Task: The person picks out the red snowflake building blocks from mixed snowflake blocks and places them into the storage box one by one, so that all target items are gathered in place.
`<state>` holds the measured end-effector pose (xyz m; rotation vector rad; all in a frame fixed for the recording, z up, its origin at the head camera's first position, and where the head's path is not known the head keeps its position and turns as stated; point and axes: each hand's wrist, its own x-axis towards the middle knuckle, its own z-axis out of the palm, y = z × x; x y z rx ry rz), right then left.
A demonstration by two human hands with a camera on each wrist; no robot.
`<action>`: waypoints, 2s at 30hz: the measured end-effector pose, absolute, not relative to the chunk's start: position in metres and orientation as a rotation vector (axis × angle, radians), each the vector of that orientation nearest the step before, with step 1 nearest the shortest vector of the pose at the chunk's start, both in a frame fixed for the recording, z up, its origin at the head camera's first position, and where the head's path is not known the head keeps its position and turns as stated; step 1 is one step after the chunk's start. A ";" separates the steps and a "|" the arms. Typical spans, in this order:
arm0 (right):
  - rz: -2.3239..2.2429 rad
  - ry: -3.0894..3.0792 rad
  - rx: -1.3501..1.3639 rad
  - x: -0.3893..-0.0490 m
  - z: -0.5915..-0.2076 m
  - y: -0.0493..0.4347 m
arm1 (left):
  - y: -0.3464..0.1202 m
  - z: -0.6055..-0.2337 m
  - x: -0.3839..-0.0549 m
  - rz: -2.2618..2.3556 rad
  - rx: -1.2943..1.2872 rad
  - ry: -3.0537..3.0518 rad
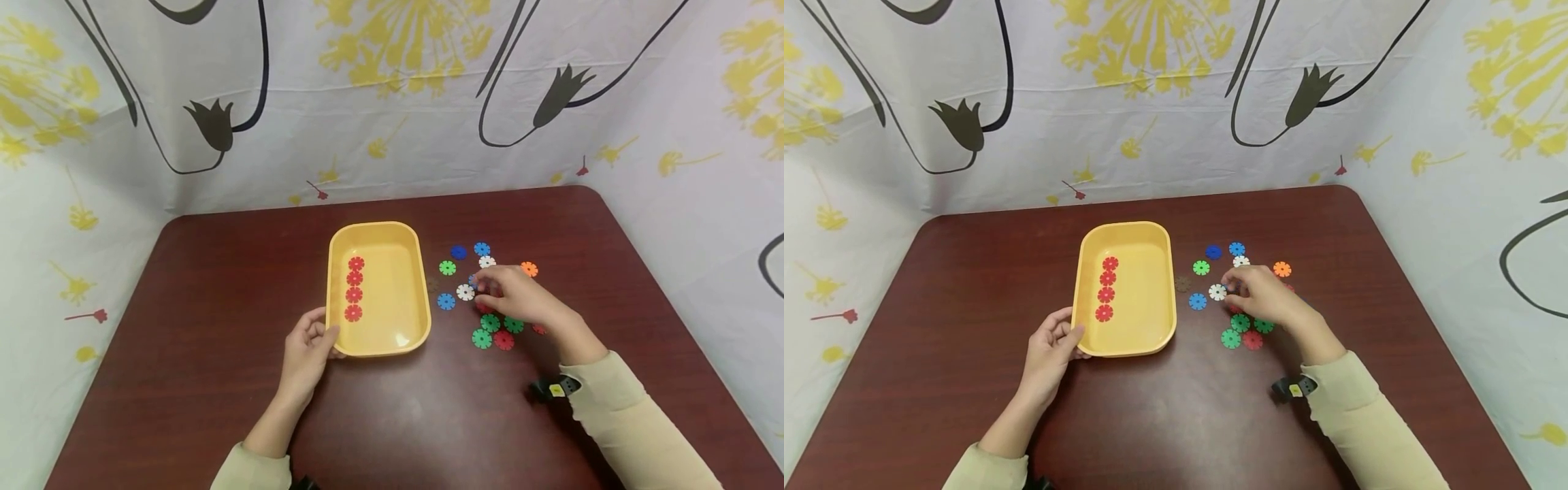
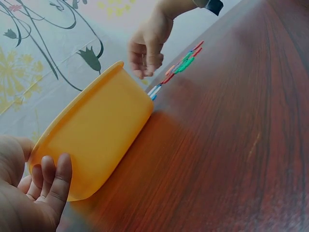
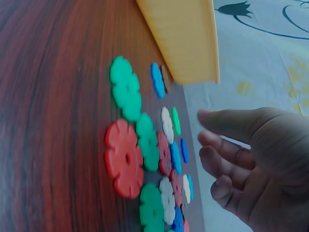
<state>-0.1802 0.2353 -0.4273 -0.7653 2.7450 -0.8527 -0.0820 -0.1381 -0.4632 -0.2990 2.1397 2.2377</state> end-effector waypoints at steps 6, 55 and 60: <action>-0.747 2.756 -0.780 -0.181 -0.434 0.243 | -0.138 -0.465 -0.082 2.265 -0.284 2.132; -0.838 2.746 -0.749 -0.181 -0.441 0.241 | -0.138 -0.466 -0.077 2.221 -0.317 2.142; -0.983 2.796 -0.744 -0.184 -0.432 0.226 | -0.138 -0.466 -0.077 2.213 -0.318 2.138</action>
